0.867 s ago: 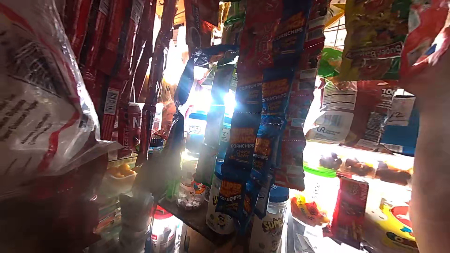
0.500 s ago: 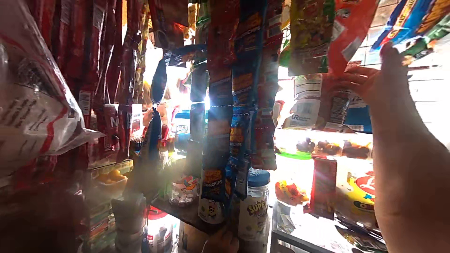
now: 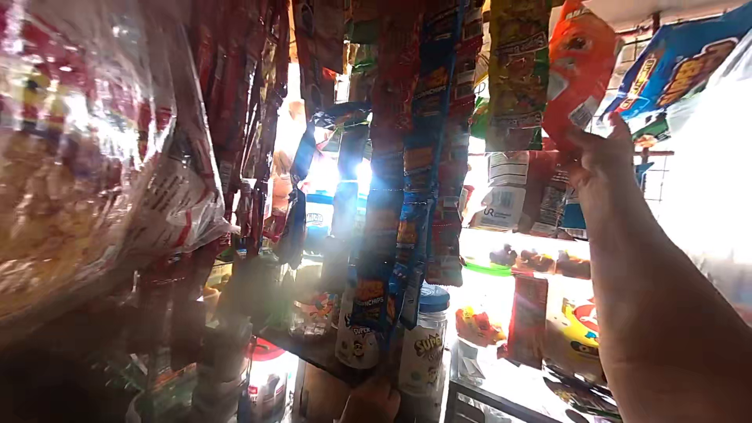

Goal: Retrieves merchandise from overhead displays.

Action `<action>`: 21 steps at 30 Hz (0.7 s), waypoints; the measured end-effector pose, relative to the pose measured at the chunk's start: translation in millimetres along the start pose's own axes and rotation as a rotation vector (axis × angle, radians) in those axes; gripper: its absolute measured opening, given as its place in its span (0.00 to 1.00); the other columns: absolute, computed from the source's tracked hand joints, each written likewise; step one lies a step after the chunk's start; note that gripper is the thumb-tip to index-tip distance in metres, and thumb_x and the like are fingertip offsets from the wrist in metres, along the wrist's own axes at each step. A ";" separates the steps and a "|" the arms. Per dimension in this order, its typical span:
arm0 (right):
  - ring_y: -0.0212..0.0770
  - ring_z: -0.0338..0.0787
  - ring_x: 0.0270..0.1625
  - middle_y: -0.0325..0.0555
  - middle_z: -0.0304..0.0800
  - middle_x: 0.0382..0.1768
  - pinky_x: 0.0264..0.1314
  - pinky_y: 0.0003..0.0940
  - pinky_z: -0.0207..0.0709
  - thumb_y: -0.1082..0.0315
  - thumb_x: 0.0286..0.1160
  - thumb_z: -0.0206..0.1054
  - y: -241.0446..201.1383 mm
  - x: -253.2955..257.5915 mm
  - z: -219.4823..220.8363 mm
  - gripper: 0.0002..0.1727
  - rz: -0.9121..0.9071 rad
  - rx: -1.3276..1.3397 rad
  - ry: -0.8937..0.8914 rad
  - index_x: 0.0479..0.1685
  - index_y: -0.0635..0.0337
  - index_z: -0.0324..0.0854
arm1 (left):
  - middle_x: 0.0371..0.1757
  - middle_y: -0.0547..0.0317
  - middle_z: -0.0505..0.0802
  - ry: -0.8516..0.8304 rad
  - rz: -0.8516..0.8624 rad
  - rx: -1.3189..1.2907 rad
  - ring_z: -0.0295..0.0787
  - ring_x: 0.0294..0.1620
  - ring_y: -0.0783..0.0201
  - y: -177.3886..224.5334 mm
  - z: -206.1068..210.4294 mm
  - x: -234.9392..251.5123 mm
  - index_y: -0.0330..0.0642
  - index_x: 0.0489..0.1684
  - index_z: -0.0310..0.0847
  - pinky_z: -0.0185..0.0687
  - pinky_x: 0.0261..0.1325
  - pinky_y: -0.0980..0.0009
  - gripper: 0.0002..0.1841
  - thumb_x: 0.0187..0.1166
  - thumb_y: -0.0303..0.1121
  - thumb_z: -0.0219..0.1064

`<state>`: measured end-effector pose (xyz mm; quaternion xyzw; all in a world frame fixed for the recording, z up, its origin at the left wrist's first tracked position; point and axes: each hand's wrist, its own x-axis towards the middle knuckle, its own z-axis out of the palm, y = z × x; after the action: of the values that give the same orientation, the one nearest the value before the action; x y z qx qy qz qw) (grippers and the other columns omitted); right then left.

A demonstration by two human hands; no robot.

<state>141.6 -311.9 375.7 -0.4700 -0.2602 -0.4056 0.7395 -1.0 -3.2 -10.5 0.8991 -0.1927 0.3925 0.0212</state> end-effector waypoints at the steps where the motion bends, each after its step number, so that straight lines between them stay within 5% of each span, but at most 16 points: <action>1: 0.38 0.87 0.54 0.49 0.76 0.70 0.50 0.33 0.85 0.72 0.76 0.70 -1.8 -2.1 1.0 0.46 0.001 -0.001 0.016 0.92 0.46 0.46 | 0.39 0.37 0.94 0.012 0.003 0.009 0.96 0.44 0.41 0.3 0.7 -0.1 0.28 0.34 0.90 0.92 0.42 0.53 0.04 0.70 0.18 0.69; 8: 0.36 0.88 0.53 0.50 0.75 0.69 0.51 0.31 0.85 0.72 0.81 0.66 -0.7 -10.5 -2.0 0.43 0.071 -0.035 0.011 0.93 0.48 0.45 | 0.37 0.39 0.94 0.063 0.023 0.040 0.96 0.42 0.44 -0.4 5.6 -1.6 0.29 0.32 0.90 0.93 0.40 0.55 0.03 0.66 0.17 0.71; 13: 0.36 0.86 0.50 0.49 0.76 0.67 0.48 0.32 0.83 0.74 0.77 0.68 -2.1 -20.0 0.2 0.43 0.088 -0.039 0.009 0.91 0.47 0.50 | 0.43 0.37 0.94 -0.053 -0.013 0.034 0.95 0.49 0.41 3.0 -2.6 -0.9 0.28 0.38 0.91 0.92 0.46 0.52 0.06 0.70 0.17 0.69; 16: 0.41 0.84 0.59 0.53 0.74 0.73 0.56 0.38 0.82 0.73 0.73 0.71 0.3 -32.6 4.0 0.45 0.031 -0.086 0.000 0.92 0.52 0.50 | 0.48 0.35 0.93 -0.120 -0.054 0.016 0.94 0.53 0.38 5.6 -6.3 0.2 0.26 0.41 0.90 0.91 0.50 0.50 0.07 0.72 0.16 0.66; 19: 0.46 0.84 0.61 0.57 0.78 0.69 0.57 0.44 0.82 0.72 0.75 0.70 3.2 -58.9 10.3 0.39 -0.048 -0.141 0.011 0.87 0.57 0.58 | 0.50 0.34 0.93 -0.151 -0.078 0.038 0.93 0.54 0.39 7.4 -5.7 1.5 0.26 0.44 0.89 0.90 0.53 0.50 0.08 0.76 0.17 0.64; 21: 0.49 0.79 0.72 0.58 0.71 0.79 0.67 0.47 0.79 0.72 0.77 0.68 8.0 -85.3 11.1 0.39 -0.083 -0.160 -0.040 0.90 0.58 0.56 | 0.54 0.33 0.92 -0.235 -0.120 0.025 0.92 0.59 0.38 9.7 -8.9 4.2 0.26 0.49 0.88 0.88 0.58 0.49 0.10 0.79 0.18 0.61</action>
<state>102.6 -269.7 311.1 -0.5245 -0.2608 -0.4461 0.6767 -8.2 -11.9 -2.5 0.9490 -0.1350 0.2847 0.0104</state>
